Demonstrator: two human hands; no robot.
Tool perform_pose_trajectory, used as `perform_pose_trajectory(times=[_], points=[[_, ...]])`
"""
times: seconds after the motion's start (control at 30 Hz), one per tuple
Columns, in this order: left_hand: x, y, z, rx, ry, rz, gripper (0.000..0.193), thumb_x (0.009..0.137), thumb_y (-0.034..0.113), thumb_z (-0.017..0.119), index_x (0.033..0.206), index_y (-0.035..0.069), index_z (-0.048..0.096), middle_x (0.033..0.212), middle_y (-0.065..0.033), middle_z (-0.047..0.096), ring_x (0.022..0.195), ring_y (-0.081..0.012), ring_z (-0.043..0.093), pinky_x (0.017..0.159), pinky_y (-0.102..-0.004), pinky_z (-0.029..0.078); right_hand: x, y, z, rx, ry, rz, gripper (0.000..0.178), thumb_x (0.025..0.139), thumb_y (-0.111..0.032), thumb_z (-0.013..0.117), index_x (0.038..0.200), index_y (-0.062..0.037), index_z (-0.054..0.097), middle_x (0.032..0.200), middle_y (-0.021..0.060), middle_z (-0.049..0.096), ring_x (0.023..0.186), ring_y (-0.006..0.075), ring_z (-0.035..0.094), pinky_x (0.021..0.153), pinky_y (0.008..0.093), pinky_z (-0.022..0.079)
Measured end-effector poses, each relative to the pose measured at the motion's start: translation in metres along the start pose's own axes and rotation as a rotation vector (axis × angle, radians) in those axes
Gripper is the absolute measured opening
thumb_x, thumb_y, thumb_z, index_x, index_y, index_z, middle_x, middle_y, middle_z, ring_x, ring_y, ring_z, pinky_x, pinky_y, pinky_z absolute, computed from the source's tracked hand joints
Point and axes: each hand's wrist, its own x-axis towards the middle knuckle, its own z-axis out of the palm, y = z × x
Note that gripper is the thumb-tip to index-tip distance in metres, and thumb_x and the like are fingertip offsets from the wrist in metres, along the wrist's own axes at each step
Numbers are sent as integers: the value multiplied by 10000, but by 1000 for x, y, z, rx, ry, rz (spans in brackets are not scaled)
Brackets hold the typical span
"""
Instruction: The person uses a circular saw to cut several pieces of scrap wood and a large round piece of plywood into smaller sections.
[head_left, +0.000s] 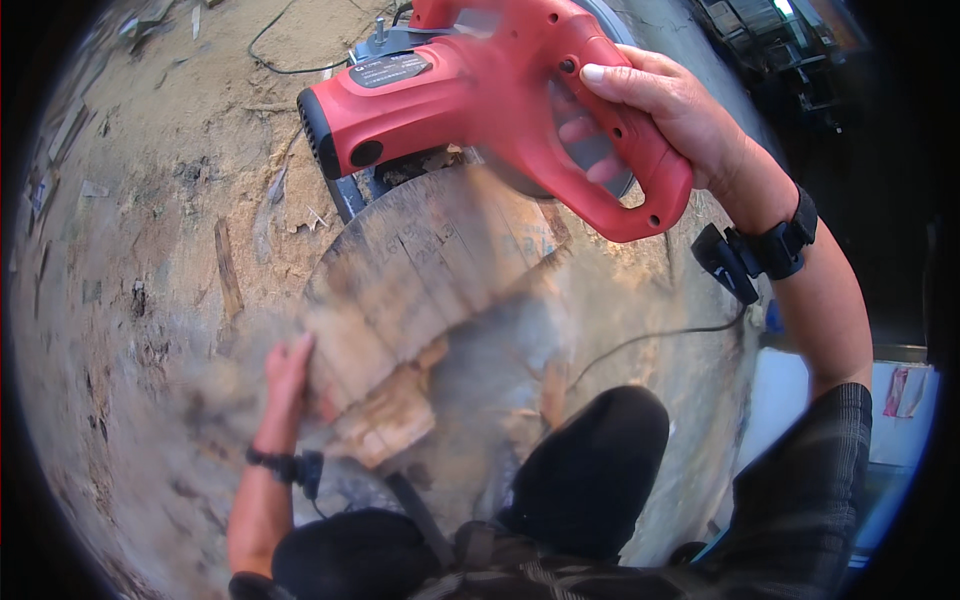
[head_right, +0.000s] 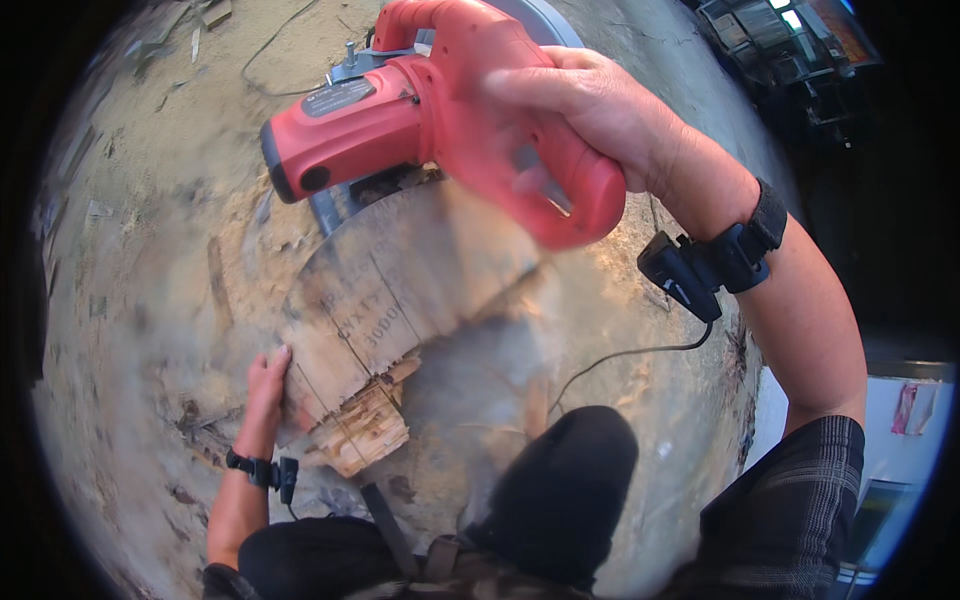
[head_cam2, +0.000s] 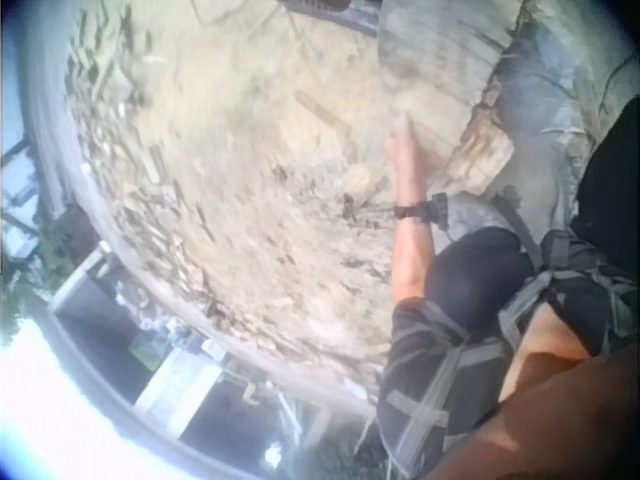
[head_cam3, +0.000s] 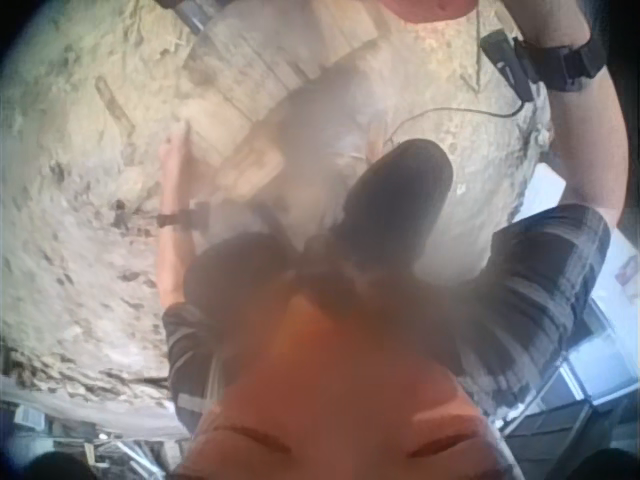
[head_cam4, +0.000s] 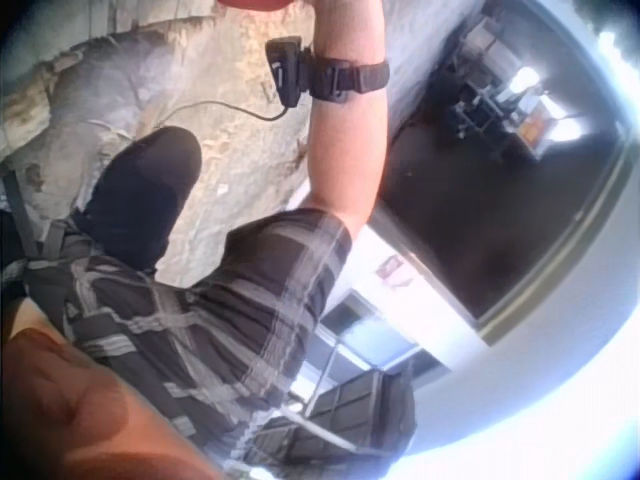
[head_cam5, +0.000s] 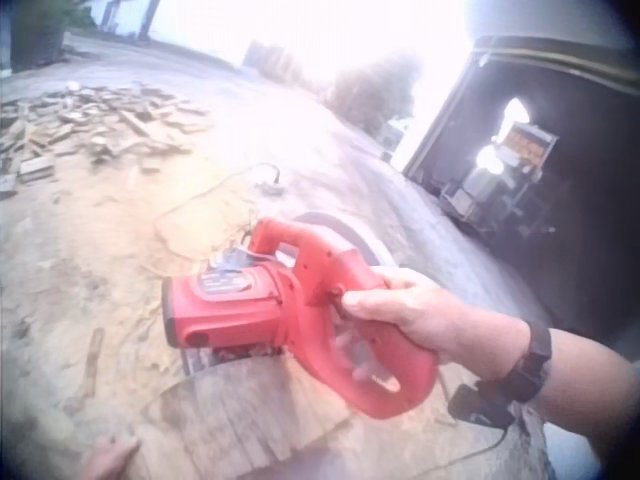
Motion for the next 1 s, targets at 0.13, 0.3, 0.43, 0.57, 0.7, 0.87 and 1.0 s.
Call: perform_pose_trajectory(times=[0.13, 0.3, 0.43, 0.57, 0.7, 0.87, 1.0], points=[[-5, 9, 6, -49, -59, 4, 427, 773, 274, 657, 1004, -67, 543, 923, -152, 608, 793, -187, 585, 696, -296, 475, 9, 5, -8, -12, -25, -45, 408, 850, -257, 558, 1142, 14, 473, 989, 115, 581, 792, 154, 618, 555, 294, 575], [-1, 8, -4, 37, -26, 29, 449, 752, 262, 675, 1004, -80, 527, 914, -164, 610, 765, -183, 590, 678, -297, 480, 21, 1, -16, -26, -92, -34, 391, 846, -193, 559, 1137, 49, 461, 927, 133, 597, 768, 162, 638, 591, 278, 586], [-2, 10, 9, 70, -45, 23, 422, 730, 215, 702, 982, -76, 528, 862, -143, 620, 719, -175, 593, 642, -287, 483, 25, -5, 5, -19, 64, 68, 336, 853, -186, 541, 1095, 40, 483, 798, 101, 610, 635, 146, 632, 543, 246, 576], [5, 18, -4, 102, -29, 23, 393, 719, 201, 719, 945, -68, 544, 837, -131, 623, 697, -159, 591, 623, -277, 480, 33, -2, -20, 376, -196, 233, 352, 831, -171, 534, 1056, 94, 479, 878, 199, 599, 778, 300, 634, 583, 380, 566], [10, 15, -3, 96, -5, 42, 385, 720, 201, 719, 936, -68, 547, 831, -128, 623, 688, -155, 588, 620, -272, 479, 30, -5, -15, 388, -190, 283, 330, 831, -170, 531, 1027, 93, 489, 823, 178, 606, 710, 283, 636, 570, 375, 563], [11, 14, -9, 138, 16, 58, 410, 711, 216, 725, 943, -69, 543, 824, -132, 623, 682, -150, 588, 605, -263, 473, 33, -9, -17, 287, -211, 195, 304, 824, -175, 524, 974, 89, 501, 748, 132, 606, 594, 209, 619, 512, 291, 546], [20, 3, -8, 174, 16, 83, 405, 708, 229, 726, 927, -64, 553, 808, -122, 625, 675, -148, 587, 596, -264, 470, 32, -8, -12, 238, -135, 216, 305, 824, -174, 506, 986, 84, 500, 721, 111, 592, 558, 180, 595, 473, 271, 527]])
